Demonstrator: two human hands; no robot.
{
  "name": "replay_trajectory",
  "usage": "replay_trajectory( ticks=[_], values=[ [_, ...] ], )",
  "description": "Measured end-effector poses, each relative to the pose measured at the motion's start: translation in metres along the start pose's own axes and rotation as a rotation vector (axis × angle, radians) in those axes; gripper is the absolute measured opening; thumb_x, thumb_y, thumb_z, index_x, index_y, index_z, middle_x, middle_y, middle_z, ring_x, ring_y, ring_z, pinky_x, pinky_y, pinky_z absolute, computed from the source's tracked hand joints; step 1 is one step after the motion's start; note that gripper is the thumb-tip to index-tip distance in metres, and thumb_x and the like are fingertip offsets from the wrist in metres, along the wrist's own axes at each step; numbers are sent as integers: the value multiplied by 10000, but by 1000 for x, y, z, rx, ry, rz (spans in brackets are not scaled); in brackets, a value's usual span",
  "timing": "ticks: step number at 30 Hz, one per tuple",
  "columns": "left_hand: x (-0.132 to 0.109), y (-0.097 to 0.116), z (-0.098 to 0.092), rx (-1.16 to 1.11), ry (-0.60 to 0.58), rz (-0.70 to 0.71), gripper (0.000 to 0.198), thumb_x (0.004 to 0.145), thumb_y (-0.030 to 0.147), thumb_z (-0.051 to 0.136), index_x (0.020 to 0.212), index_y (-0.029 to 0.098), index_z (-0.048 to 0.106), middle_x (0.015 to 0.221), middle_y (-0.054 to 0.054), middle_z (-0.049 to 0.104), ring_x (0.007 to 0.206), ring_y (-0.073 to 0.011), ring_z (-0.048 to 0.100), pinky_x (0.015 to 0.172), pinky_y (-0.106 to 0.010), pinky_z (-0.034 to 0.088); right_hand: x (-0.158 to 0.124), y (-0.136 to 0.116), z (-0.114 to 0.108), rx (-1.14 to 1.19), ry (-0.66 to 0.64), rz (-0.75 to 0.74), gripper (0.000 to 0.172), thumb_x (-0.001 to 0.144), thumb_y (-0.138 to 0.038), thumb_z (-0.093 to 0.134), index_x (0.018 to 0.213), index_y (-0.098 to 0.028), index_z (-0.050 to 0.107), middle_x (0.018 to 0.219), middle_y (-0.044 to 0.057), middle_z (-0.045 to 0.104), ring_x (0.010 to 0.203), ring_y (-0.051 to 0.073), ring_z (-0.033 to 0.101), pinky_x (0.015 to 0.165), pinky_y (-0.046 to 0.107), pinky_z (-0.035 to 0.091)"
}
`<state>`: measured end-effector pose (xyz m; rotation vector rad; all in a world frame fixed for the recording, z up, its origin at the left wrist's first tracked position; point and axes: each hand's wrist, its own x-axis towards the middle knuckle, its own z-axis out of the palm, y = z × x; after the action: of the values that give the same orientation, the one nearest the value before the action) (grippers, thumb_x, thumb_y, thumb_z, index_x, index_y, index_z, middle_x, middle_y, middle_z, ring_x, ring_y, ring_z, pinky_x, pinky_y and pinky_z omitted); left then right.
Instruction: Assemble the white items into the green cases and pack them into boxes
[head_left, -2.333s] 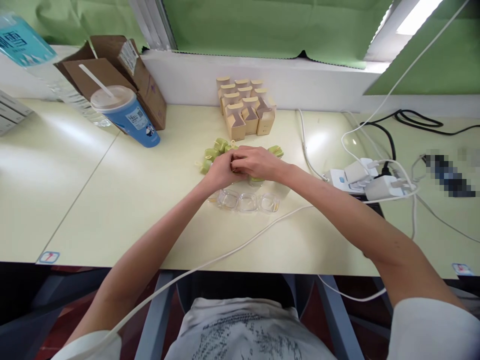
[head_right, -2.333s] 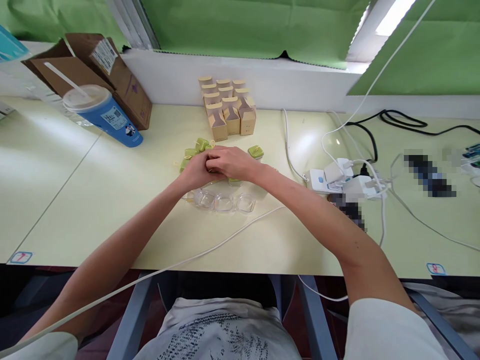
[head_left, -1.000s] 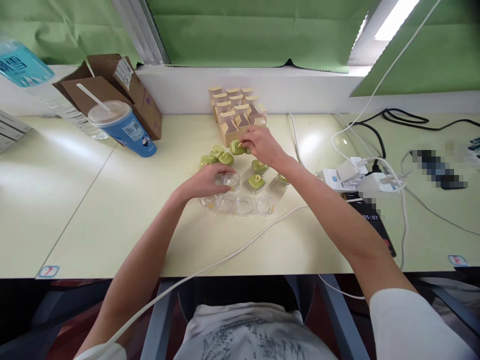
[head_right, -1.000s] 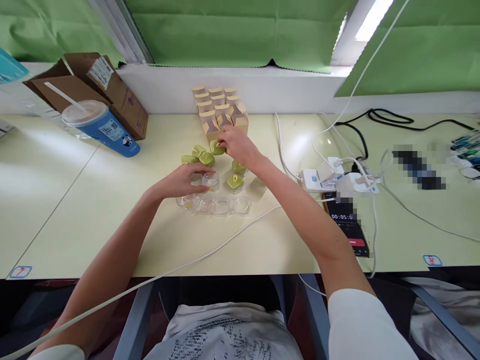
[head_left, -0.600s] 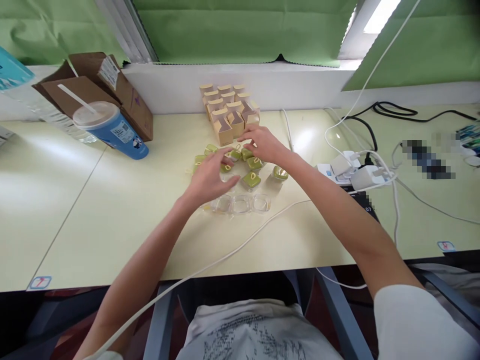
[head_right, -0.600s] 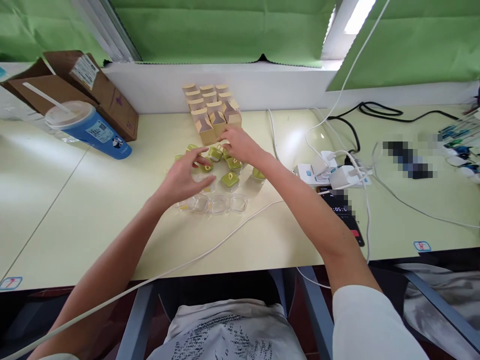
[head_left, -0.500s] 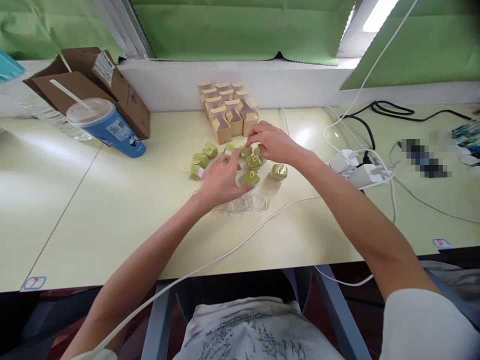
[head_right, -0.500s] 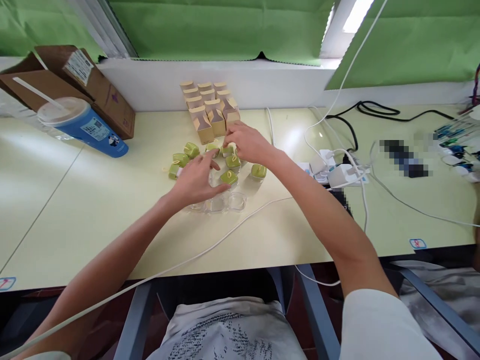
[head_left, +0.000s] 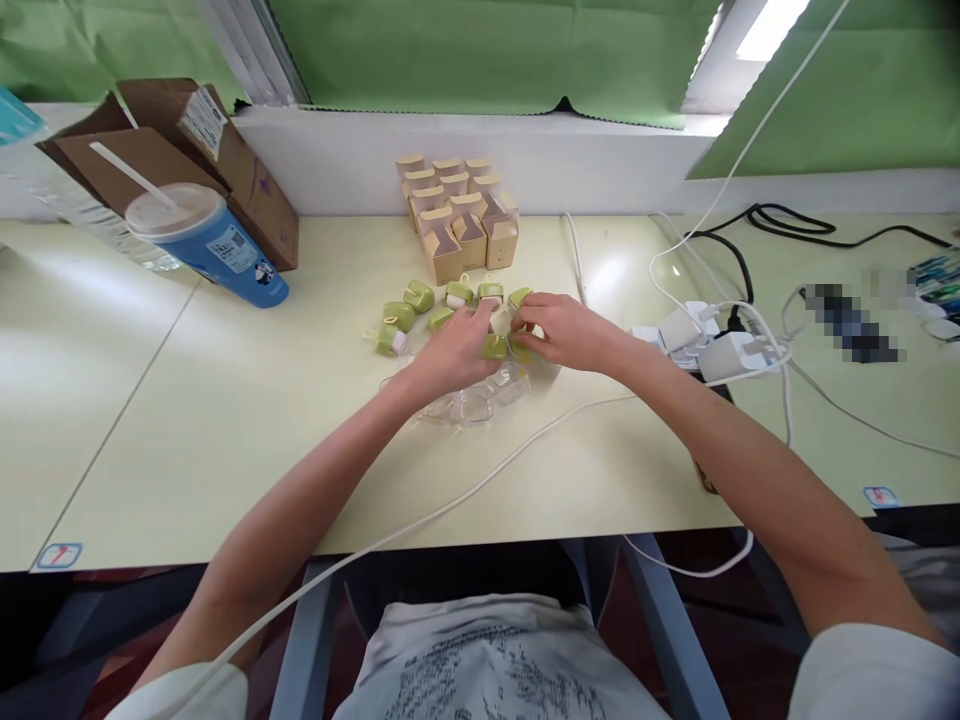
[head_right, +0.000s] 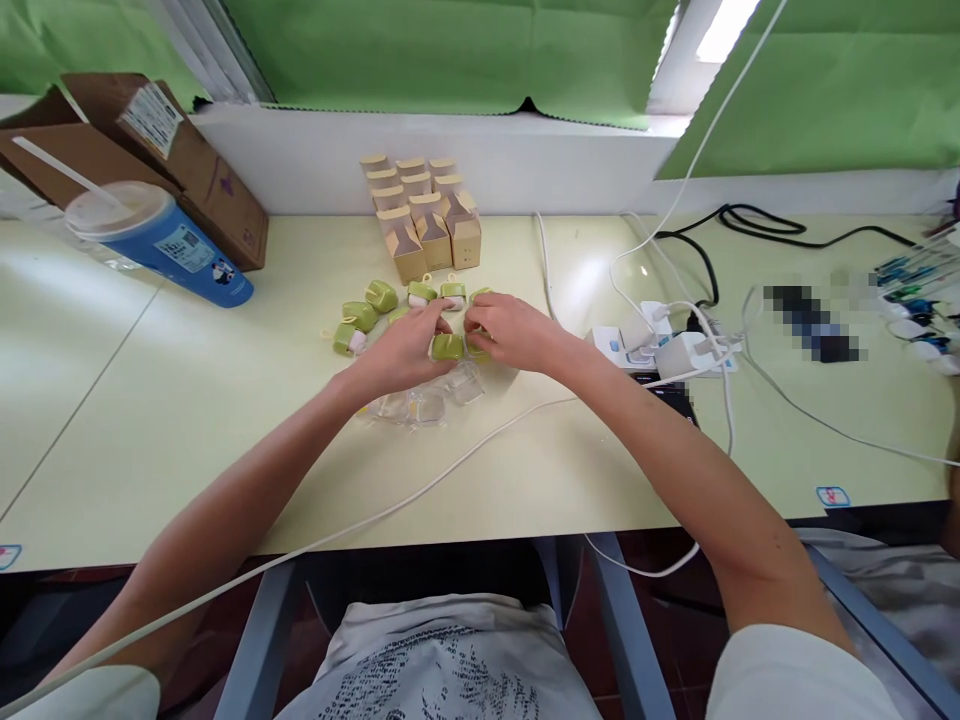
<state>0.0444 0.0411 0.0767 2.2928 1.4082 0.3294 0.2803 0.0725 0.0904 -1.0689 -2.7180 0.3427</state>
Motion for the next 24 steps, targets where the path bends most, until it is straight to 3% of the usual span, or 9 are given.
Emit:
replay_trajectory(
  ticks=[3, 5, 8, 12, 20, 24],
  values=[
    [1, 0, 5, -79, 28, 23, 687, 939, 230, 751, 1562, 197, 464, 1396, -152, 733, 1342, -348, 681, 1093, -476, 565, 1, -17, 11, 32, 37, 18, 266, 1069, -246, 676, 1305, -185, 784, 1227, 164, 774, 1181, 338, 676, 827, 381, 517],
    [2, 1, 7, -110, 40, 21, 668, 936, 201, 736, 1549, 193, 473, 1390, -151, 737, 1309, -337, 696, 1045, -452, 572, 4, -25, 20, -20, 37, 86, 250, 1086, -249, 652, 1295, -210, 783, 1258, 168, 775, 1246, 358, 655, 753, 360, 488],
    [6, 4, 9, -163, 42, 22, 668, 906, 160, 741, 1523, 213, 488, 1385, -135, 746, 1257, -314, 718, 963, -411, 578, 8, -29, 31, -51, 84, 152, 238, 1083, -186, 586, 1162, -203, 810, 1178, 154, 790, 1144, 330, 689, 739, 360, 486],
    [14, 9, 14, -180, 83, 24, 605, 874, 212, 817, 1413, 252, 544, 1304, -97, 776, 1187, -331, 747, 865, -419, 578, 12, -24, 38, 102, 221, 89, 289, 989, -109, 552, 951, -183, 828, 1022, 112, 797, 964, 273, 719, 849, 384, 558],
    [21, 11, 21, -128, 111, -49, 598, 858, 282, 882, 1380, 277, 591, 1304, -83, 802, 1234, -382, 768, 852, -451, 578, 11, -18, 37, 324, 433, 60, 257, 941, -154, 634, 868, -199, 877, 910, 79, 814, 828, 235, 715, 826, 369, 581],
    [21, 11, 22, -159, 121, -50, 686, 868, 258, 853, 1476, 276, 536, 1272, -72, 821, 1216, -379, 775, 891, -477, 588, 10, -20, 32, 371, 481, 113, 220, 942, -163, 688, 904, -209, 900, 917, 73, 828, 835, 234, 736, 853, 370, 595]
  ],
)
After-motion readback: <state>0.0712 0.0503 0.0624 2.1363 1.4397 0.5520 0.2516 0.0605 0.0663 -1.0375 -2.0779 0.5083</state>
